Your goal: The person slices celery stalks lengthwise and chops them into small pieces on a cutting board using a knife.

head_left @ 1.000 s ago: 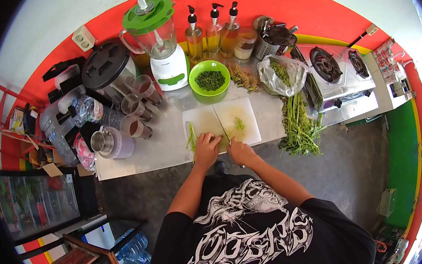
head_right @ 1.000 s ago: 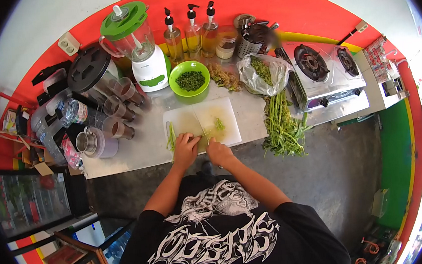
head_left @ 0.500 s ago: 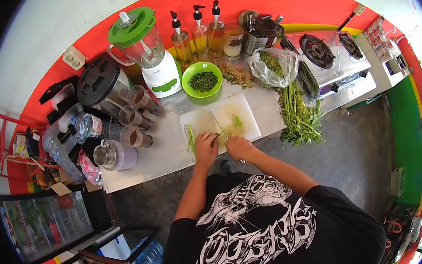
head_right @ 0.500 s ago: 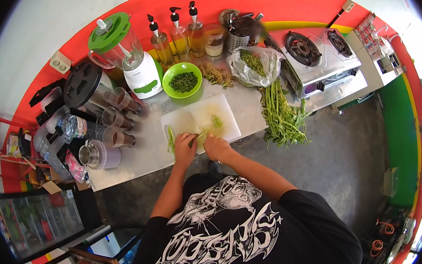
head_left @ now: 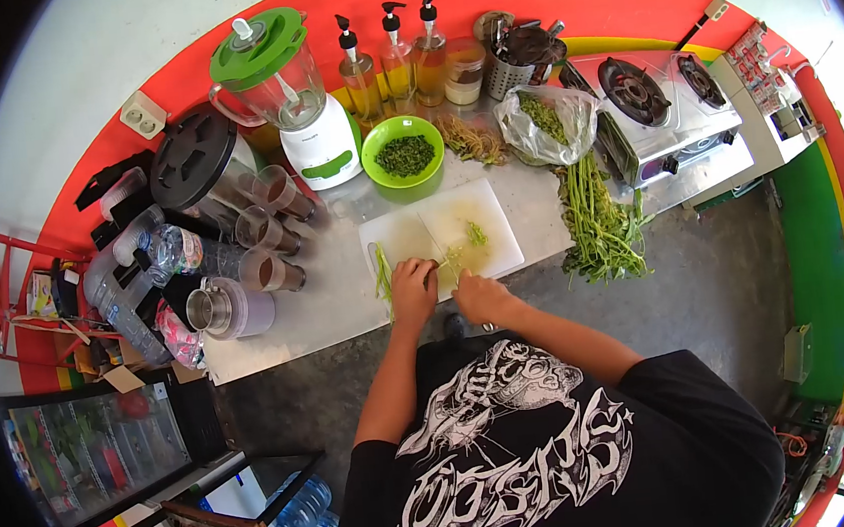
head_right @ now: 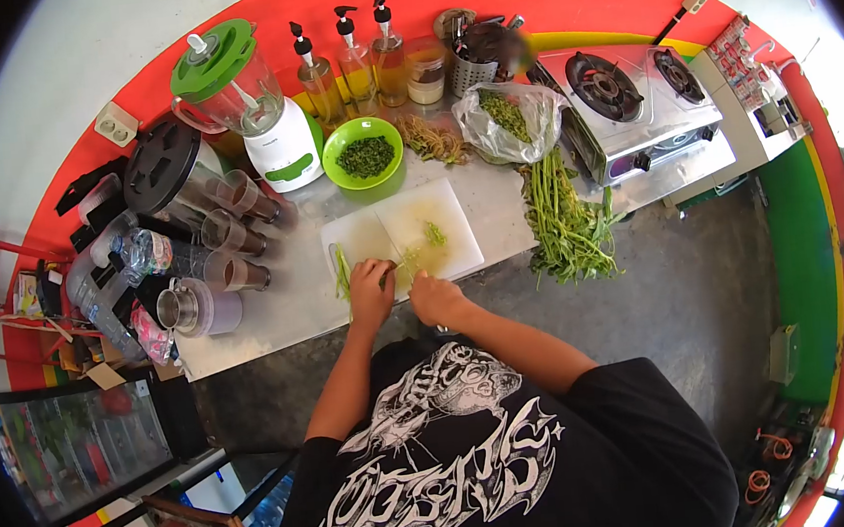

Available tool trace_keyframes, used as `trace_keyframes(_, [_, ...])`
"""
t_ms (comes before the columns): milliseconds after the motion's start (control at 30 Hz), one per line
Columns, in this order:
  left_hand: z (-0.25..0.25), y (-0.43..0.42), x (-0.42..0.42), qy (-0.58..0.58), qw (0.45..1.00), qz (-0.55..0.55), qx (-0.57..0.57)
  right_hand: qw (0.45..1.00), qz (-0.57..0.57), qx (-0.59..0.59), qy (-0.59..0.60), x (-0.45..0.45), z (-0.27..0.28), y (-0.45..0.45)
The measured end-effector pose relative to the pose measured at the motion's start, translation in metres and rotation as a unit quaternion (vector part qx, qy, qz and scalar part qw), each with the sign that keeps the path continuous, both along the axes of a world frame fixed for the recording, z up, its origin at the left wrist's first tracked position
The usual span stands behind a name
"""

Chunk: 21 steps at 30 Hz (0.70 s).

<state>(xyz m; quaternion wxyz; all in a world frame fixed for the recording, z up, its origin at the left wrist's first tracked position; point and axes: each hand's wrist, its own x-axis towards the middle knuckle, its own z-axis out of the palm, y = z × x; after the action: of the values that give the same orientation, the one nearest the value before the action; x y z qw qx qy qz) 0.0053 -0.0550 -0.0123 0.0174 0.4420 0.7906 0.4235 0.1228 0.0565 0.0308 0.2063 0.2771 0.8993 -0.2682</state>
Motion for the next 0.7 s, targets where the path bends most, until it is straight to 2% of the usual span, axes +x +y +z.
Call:
trace_keyframes(167, [-0.003,0.002,-0.003,0.011,1.000,-0.002,0.009,1.000,-0.018,0.012,0.005,-0.009,-0.014,0.004])
trace_keyframes(267, [0.005,0.004,-0.004,0.014,0.999,-0.007,-0.033,1.000,-0.005,0.010,0.019,-0.012,-0.014,0.009])
trace_keyframes(333, [0.009,0.007,-0.009,0.009,0.994,-0.008,-0.108,1.000,0.005,0.003,0.007,-0.007,-0.012,0.006])
trace_keyframes(433, [0.013,0.014,-0.012,0.021,0.988,-0.003,-0.154,0.999,-0.023,-0.001,0.028,0.002,-0.009,-0.006])
trace_keyframes(633, [0.015,0.027,-0.014,0.042,0.982,-0.001,-0.182,0.999,0.005,0.029,0.045,-0.013,-0.016,0.009])
trace_keyframes(700, [0.014,0.031,-0.015,0.044,0.982,-0.001,-0.186,0.998,-0.024,0.028,0.050,-0.004,-0.015,0.009])
